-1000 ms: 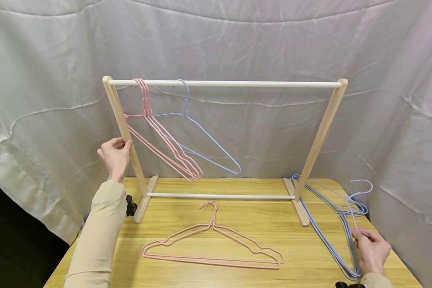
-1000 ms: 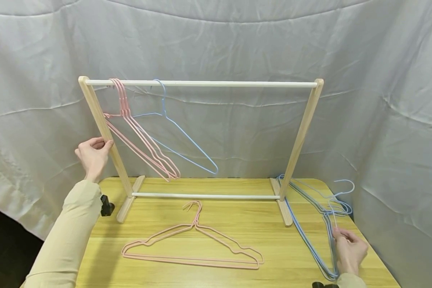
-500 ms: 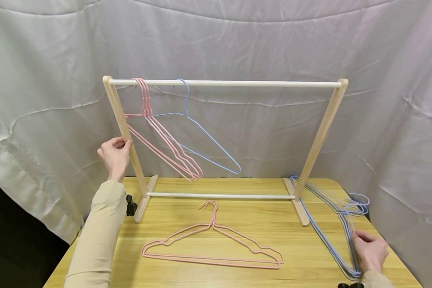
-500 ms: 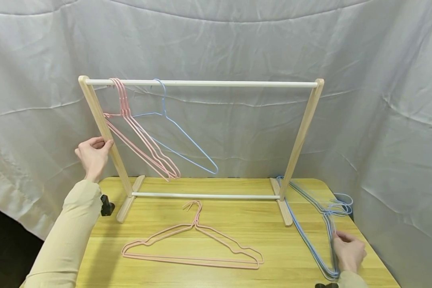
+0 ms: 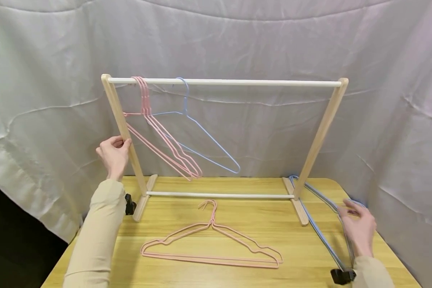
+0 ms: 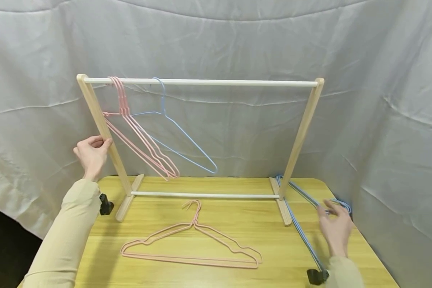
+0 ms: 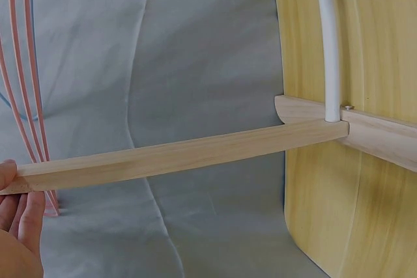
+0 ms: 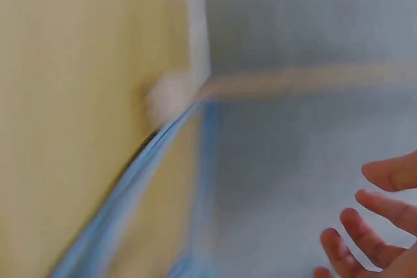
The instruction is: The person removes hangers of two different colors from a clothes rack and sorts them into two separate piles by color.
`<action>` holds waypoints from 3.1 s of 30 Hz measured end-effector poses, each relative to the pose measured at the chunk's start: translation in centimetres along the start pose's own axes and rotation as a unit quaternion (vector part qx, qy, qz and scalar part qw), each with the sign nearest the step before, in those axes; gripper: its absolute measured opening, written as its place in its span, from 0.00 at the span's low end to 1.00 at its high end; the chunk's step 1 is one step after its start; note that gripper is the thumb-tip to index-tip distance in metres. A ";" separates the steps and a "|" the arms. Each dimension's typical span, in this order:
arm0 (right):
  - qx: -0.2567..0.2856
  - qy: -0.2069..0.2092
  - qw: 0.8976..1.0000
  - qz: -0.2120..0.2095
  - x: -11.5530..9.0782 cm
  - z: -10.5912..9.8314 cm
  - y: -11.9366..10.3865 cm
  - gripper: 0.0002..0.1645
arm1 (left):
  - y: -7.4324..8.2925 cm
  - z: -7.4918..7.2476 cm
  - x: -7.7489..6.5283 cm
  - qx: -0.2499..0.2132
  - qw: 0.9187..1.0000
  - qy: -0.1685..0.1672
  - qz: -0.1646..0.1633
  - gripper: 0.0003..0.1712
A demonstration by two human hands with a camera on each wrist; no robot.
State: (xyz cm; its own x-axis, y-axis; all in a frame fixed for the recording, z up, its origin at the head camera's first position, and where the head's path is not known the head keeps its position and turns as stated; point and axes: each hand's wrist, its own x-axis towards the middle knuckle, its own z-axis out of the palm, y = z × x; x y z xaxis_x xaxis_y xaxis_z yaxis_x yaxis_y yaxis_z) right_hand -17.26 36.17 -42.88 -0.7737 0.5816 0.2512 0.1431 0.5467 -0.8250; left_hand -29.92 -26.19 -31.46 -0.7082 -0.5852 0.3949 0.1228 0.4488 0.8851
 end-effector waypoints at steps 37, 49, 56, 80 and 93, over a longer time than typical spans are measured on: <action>0.194 -0.186 0.921 -0.284 -5.8 16.1 -28.7 0.05 | 0.2 -0.3 -0.1 0.009 1.000 -0.003 0.006 0.18; 0.247 -0.151 0.917 -0.276 -5.5 14.9 -28.7 0.04 | 0.1 -0.2 -0.1 0.007 1.000 -0.003 0.006 0.17; 0.283 -0.132 0.906 -0.286 -5.5 13.9 -27.8 0.04 | 0.1 -0.2 -0.1 0.007 1.000 -0.005 0.004 0.18; 0.345 -0.080 0.895 -0.273 -4.9 11.3 -18.9 0.04 | 0.0 -0.3 -0.1 -0.005 1.000 -0.002 0.008 0.17; 0.396 -0.040 0.880 -0.258 -3.2 8.3 -11.8 0.03 | 0.1 -0.1 -0.1 -0.006 1.000 -0.004 0.008 0.17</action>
State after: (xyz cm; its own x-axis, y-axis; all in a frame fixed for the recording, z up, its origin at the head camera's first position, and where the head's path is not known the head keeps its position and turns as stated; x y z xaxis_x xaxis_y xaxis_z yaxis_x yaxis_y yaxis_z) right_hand -21.60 22.88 -38.09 -0.6550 0.3178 0.6856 -0.6910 0.1153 -0.7136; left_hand -29.73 -26.18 -31.40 -0.7116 -0.5723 0.4075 0.1428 0.4501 0.8815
